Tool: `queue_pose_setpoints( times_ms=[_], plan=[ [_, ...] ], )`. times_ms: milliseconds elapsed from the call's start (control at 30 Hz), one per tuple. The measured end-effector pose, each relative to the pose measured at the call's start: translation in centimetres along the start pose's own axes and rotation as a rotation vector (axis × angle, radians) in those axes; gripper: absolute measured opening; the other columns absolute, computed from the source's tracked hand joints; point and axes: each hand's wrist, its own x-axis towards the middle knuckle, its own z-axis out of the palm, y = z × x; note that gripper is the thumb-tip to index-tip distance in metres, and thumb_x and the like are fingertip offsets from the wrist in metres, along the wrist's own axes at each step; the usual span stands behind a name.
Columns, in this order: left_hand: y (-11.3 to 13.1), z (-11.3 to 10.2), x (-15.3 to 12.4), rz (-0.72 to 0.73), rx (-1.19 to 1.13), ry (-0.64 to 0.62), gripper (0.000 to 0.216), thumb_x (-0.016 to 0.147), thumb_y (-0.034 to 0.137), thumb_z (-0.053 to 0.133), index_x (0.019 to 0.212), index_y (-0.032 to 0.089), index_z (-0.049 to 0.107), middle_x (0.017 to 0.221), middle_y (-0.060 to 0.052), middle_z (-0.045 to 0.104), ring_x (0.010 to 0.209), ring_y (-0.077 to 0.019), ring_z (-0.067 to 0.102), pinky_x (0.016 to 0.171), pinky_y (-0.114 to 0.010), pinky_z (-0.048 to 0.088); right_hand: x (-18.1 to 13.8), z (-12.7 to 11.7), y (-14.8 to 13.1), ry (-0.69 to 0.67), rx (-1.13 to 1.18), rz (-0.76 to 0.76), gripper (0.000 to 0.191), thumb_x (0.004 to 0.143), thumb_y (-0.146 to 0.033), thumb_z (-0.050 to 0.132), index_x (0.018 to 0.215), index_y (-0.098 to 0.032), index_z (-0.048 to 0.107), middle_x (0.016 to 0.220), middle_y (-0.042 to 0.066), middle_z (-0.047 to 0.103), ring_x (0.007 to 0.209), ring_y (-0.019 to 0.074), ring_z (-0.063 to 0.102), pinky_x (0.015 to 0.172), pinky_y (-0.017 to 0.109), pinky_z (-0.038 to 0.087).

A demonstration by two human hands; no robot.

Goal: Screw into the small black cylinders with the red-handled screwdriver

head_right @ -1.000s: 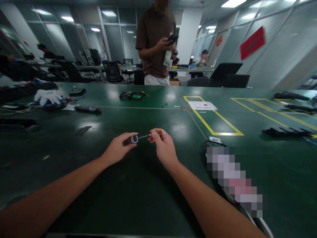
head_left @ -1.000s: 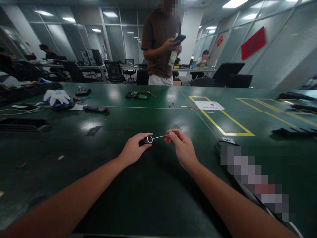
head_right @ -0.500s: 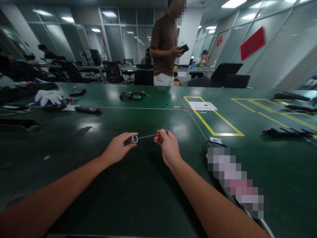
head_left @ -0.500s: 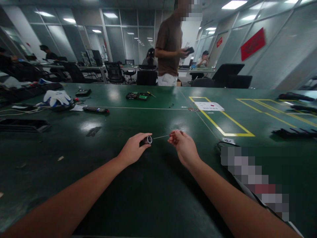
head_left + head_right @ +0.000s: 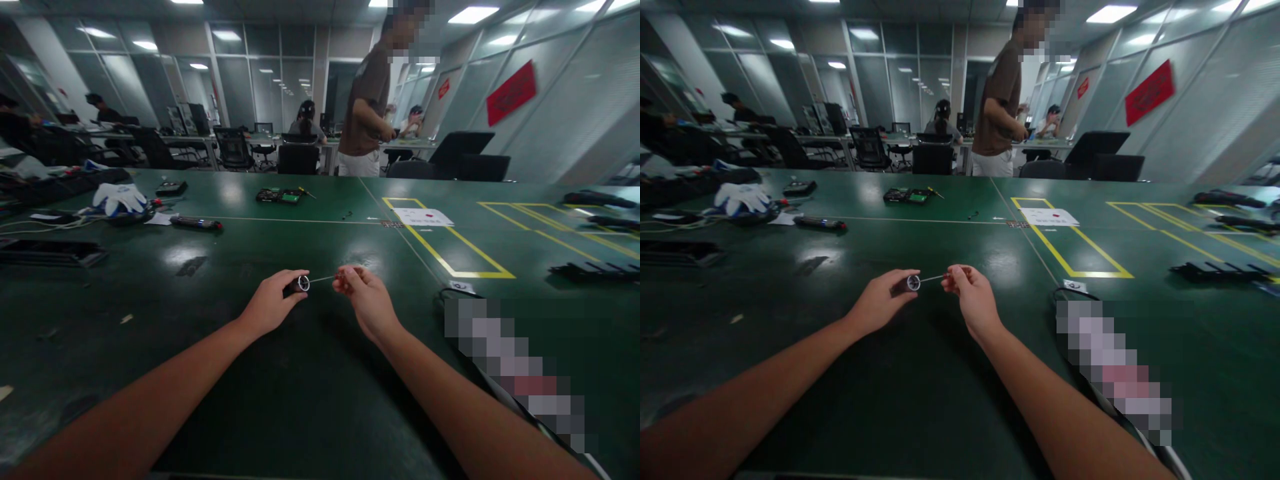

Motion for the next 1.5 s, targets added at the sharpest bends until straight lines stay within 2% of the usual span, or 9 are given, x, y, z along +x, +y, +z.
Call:
queue_pose_setpoints(
  times_ms=[300,433,633,733,833,933,1067,1267,1500],
  plan=[
    [0.1,-0.2,-0.1,0.002,-0.008,0.019,0.046,0.089,0.017,0.07,0.134,0.027,0.065,0.121,-0.004,0.068,0.107,-0.02,0.063,0.101,-0.039,0.05,-1.1,0.4,-1.4,-0.149,-0.14,-0.16,0.025,0.09,-0.049,0.068,0.097,-0.025,0.069,0.073,-0.002,0.063,0.066,0.0154,0.057,0.066,0.031,0.045],
    [0.0,-0.1,-0.1,0.021,0.005,-0.026,0.045,0.089,0.017,0.069,0.133,0.027,0.065,0.122,-0.005,0.067,0.107,-0.0207,0.064,0.099,-0.04,0.052,-1.5,0.6,-1.8,-0.137,-0.189,-0.154,0.031,0.095,-0.052,0.059,0.09,-0.024,0.073,0.076,0.0,0.063,0.068,0.0164,0.055,0.066,0.032,0.043],
    [0.1,0.1,-0.1,0.02,0.008,0.01,0.047,0.09,0.017,0.069,0.135,0.025,0.064,0.122,-0.006,0.068,0.106,-0.0201,0.065,0.101,-0.039,0.052,-1.2,0.7,-1.0,-0.044,-0.131,-0.156,0.024,0.089,-0.047,0.068,0.093,-0.024,0.071,0.082,0.002,0.069,0.076,0.0184,0.063,0.078,0.035,0.049],
    [0.3,-0.1,-0.1,0.075,0.028,0.002,0.046,0.091,0.017,0.068,0.136,0.024,0.064,0.126,-0.006,0.067,0.112,-0.0201,0.064,0.105,-0.039,0.051,-0.7,0.5,-0.6,0.0,-0.045,-0.068,0.03,0.086,-0.052,0.071,0.089,-0.022,0.07,0.079,0.002,0.069,0.074,0.0187,0.064,0.077,0.036,0.051],
    [0.4,-0.2,0.0,0.14,0.069,-0.012,0.046,0.093,0.015,0.065,0.138,0.024,0.062,0.131,-0.006,0.065,0.118,-0.02,0.062,0.109,-0.04,0.049,0.1,-0.2,-0.3,0.0,0.135,0.149,0.031,0.083,-0.051,0.074,0.082,-0.021,0.067,0.067,0.001,0.064,0.063,0.0175,0.06,0.075,0.039,0.054],
    [0.0,-0.3,0.2,0.092,0.1,-0.048,0.047,0.092,0.014,0.066,0.137,0.024,0.062,0.129,-0.006,0.066,0.116,-0.0206,0.063,0.106,-0.041,0.051,0.9,-0.9,0.0,0.072,0.196,0.227,0.026,0.084,-0.045,0.074,0.077,-0.021,0.065,0.062,0.0,0.06,0.057,0.0158,0.055,0.074,0.039,0.055],
    [-0.2,-0.4,0.3,0.048,0.108,-0.07,0.046,0.092,0.016,0.066,0.137,0.026,0.062,0.127,-0.005,0.066,0.112,-0.0207,0.063,0.102,-0.041,0.053,1.3,-1.0,0.4,0.116,0.15,0.154,0.026,0.082,-0.046,0.075,0.079,-0.021,0.067,0.066,0.001,0.063,0.062,0.0162,0.059,0.07,0.035,0.053],
    [0.1,-0.3,0.2,0.045,0.094,-0.055,0.046,0.09,0.017,0.068,0.136,0.026,0.064,0.122,-0.005,0.067,0.107,-0.0209,0.064,0.098,-0.039,0.054,0.7,-0.3,0.5,0.032,0.049,0.048,0.035,0.079,-0.054,0.076,0.086,-0.021,0.068,0.073,0.001,0.067,0.068,0.0164,0.062,0.072,0.034,0.051],
    [0.4,-0.3,0.0,0.02,0.063,-0.036,0.046,0.091,0.018,0.069,0.136,0.026,0.063,0.12,-0.005,0.068,0.104,-0.0203,0.064,0.097,-0.038,0.054,0.2,0.1,0.1,-0.002,0.005,0.008,0.032,0.081,-0.052,0.075,0.088,-0.021,0.07,0.078,0.002,0.07,0.072,0.0166,0.065,0.076,0.034,0.051]
  ],
)
